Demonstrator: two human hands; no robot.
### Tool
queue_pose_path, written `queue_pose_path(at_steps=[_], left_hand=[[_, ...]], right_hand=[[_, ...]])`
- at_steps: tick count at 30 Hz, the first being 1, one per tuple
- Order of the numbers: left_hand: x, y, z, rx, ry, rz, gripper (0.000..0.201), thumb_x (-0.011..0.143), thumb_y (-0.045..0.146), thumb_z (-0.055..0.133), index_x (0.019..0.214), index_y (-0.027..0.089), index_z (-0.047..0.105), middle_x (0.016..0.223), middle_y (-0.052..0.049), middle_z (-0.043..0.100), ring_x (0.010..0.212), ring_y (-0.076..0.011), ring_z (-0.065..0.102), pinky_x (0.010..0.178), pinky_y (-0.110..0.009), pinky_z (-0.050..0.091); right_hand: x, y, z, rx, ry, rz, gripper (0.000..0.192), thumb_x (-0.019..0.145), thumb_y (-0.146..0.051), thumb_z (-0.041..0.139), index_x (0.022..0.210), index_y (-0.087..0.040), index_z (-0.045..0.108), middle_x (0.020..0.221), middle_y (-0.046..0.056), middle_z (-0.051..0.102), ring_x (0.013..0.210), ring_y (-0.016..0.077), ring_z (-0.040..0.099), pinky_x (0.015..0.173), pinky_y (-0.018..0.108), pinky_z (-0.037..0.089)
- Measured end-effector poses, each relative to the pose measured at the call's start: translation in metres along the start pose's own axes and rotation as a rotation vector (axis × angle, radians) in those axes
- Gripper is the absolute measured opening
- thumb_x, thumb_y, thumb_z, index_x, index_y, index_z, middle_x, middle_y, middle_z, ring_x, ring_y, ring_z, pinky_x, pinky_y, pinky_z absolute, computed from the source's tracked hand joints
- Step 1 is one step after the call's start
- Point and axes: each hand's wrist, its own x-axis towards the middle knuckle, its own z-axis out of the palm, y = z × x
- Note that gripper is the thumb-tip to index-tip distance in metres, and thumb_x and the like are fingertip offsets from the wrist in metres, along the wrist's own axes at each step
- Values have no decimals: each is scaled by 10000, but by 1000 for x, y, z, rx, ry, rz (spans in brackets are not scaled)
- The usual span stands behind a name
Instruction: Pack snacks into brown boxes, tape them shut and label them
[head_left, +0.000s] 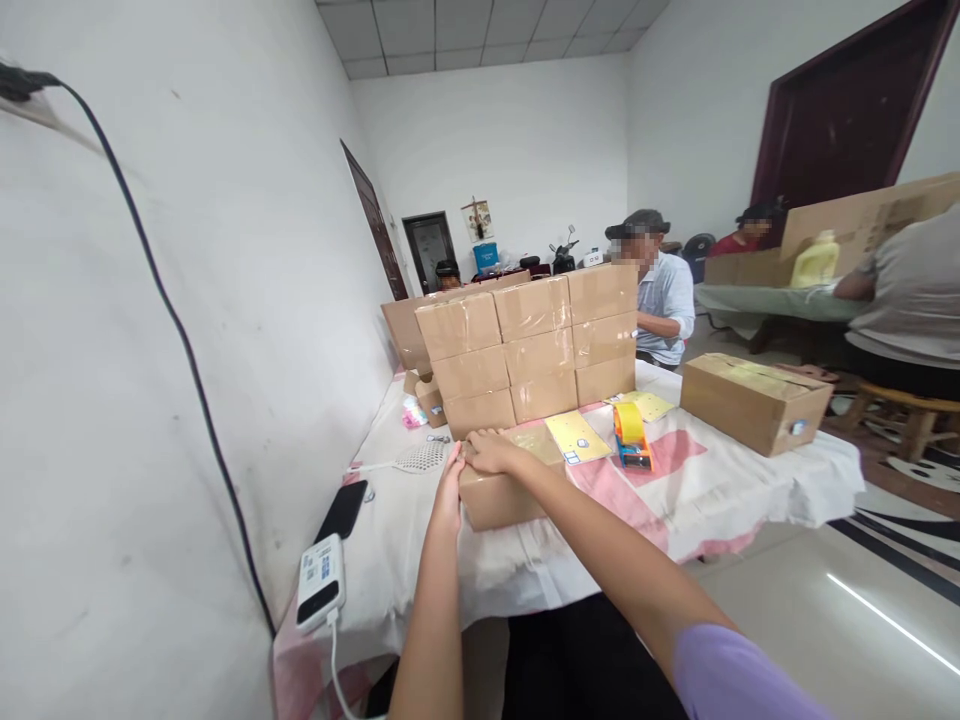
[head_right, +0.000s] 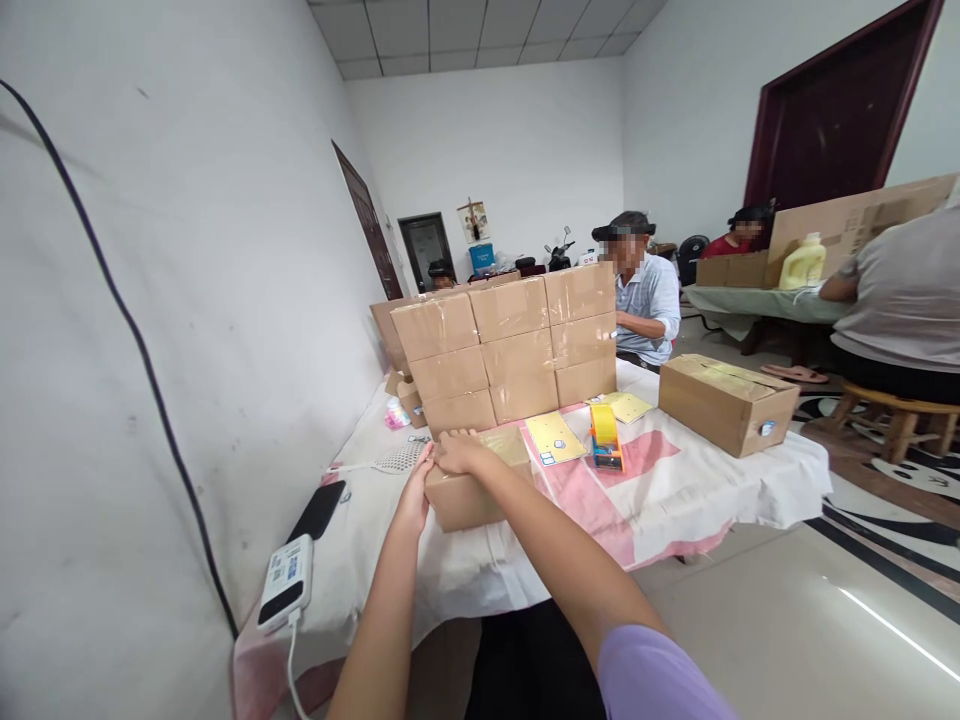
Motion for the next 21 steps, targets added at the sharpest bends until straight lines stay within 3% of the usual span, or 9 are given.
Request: queue_pose_path(at_steps=[5, 8, 12, 18, 21], left_hand=[[4, 6, -2, 65, 46, -34, 439, 838, 231, 650, 1277, 235, 652, 1400, -78, 622, 1263, -244, 608, 1038, -352, 494], [6, 11, -3, 125, 112, -77, 400, 804, 278, 718, 1201, 237, 691, 1267, -93, 697, 1161, -268, 667, 942, -385, 546], [6, 16, -2, 175, 177, -95, 358, 760, 305, 782, 1107, 232, 731, 1149, -98, 737, 1095, -290, 692, 875, -412, 569], [6, 12, 4, 145, 198, 2, 234, 773, 235, 776, 1005, 211, 758, 1194, -92, 729, 1157, -259, 669, 1007, -388, 524], [4, 10, 8, 135, 203, 41, 193, 775, 206, 762, 968, 195, 767, 1178, -94, 735, 1174, -256, 662, 1068, -400, 486]], right_hand=[[-8, 6, -2, 22, -44, -155, 634, 1000, -368, 354, 1588, -153, 256, 1657, 155, 246, 1537, 294, 222, 1235, 515, 131], [-10, 11, -4, 55, -78, -216, 638, 983, -320, 364, 1592, -164, 256, 1658, 161, 240, 1543, 288, 207, 1241, 549, 84], [-14, 10, -4, 36, -94, -252, 641, 954, -269, 381, 1581, -160, 299, 1636, 163, 301, 1521, 295, 267, 1238, 555, 122], [-36, -8, -1, -65, -31, -96, 632, 979, -266, 334, 1570, -42, 298, 1644, 191, 244, 1543, 316, 202, 1252, 511, 145], [-46, -10, -4, -58, -42, -71, 605, 1003, -281, 292, 1561, -50, 326, 1648, 162, 249, 1547, 310, 192, 1251, 520, 152]])
